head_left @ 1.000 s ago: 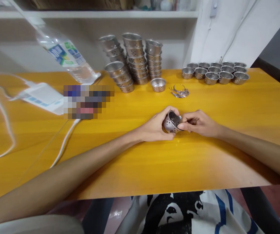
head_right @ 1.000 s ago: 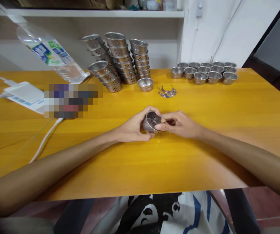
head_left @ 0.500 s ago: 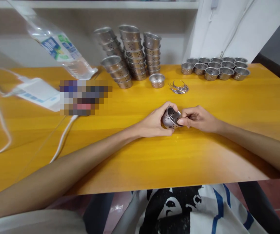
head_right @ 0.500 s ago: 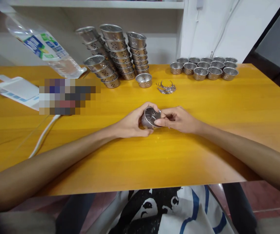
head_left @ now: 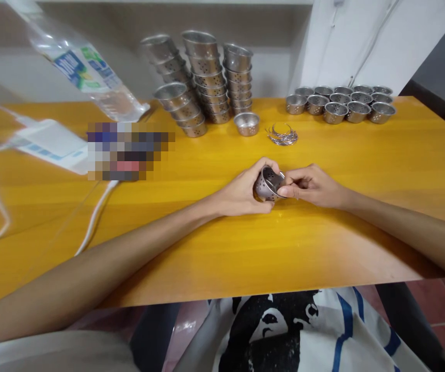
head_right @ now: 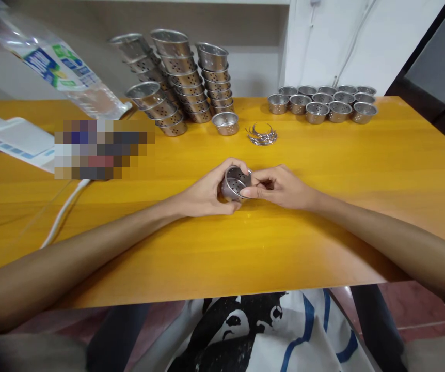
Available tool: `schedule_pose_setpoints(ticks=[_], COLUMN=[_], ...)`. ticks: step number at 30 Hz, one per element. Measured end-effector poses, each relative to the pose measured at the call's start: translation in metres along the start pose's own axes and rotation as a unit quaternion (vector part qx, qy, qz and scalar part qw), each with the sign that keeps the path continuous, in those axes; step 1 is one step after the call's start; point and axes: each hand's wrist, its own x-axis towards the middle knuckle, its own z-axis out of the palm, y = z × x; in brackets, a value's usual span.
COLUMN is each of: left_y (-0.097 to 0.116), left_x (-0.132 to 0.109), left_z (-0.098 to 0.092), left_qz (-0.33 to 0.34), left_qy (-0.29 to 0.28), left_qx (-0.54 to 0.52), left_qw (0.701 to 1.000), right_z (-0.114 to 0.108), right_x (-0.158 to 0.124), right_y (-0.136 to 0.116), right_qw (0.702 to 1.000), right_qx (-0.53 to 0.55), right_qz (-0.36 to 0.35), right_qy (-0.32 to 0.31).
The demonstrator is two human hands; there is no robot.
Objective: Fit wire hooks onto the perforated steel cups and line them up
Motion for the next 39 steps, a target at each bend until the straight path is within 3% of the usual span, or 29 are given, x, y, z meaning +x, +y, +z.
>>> schedule_pose_setpoints(ticks=[6, 9, 12, 16, 21, 26, 29, 32, 36, 39], left_y=[-0.001, -0.008, -0.016, -0.017, -0.011, -0.012, -0.02, -0.027, -0.03, -0.029], left_x=[-0.001, 0.0, 0.002, 0.003, -0.001, -0.002, 0.0, 0.003, 0.004, 0.004], left_z=[0.002, 0.003, 0.004, 0.003, 0.009, 0.011, 0.009, 0.009, 0.009, 0.009], left_qz=[0.016, 0.04, 0.106, 0.17, 0.191, 0.159, 0.118, 0.094, 0.084, 0.084], left_qy=[0.01, 0.041, 0.097, 0.148, 0.128, 0.11, 0.14, 0.17, 0.176, 0.169], left_qx=[0.018, 0.034, 0.052, 0.146, 0.142, 0.177, 0.135, 0.094, 0.089, 0.096], left_qw=[1.0, 0.998, 0.988, 0.963, 0.963, 0.965, 0.974, 0.976, 0.977, 0.977], right_z=[-0.003, -0.004, -0.004, -0.001, 0.0, -0.001, -0.017, -0.052, -0.101, -0.118], right_x=[-0.001, -0.003, -0.002, 0.001, 0.002, 0.002, 0.007, 0.017, 0.043, 0.065], right_y=[0.002, 0.005, 0.01, 0.015, 0.013, 0.014, 0.026, 0.047, 0.075, 0.088], right_qw=[0.998, 0.992, 0.976, 0.97, 0.981, 0.959, 0.928, 0.901, 0.855, 0.829], right_qx=[0.055, 0.112, 0.161, 0.178, 0.096, 0.06, 0.075, 0.073, 0.053, 0.04], right_qz=[-0.009, 0.011, 0.027, 0.073, 0.107, 0.132, 0.16, 0.177, 0.21, 0.235], right_qy=[-0.005, 0.054, 0.141, 0.146, 0.133, 0.244, 0.328, 0.389, 0.472, 0.505])
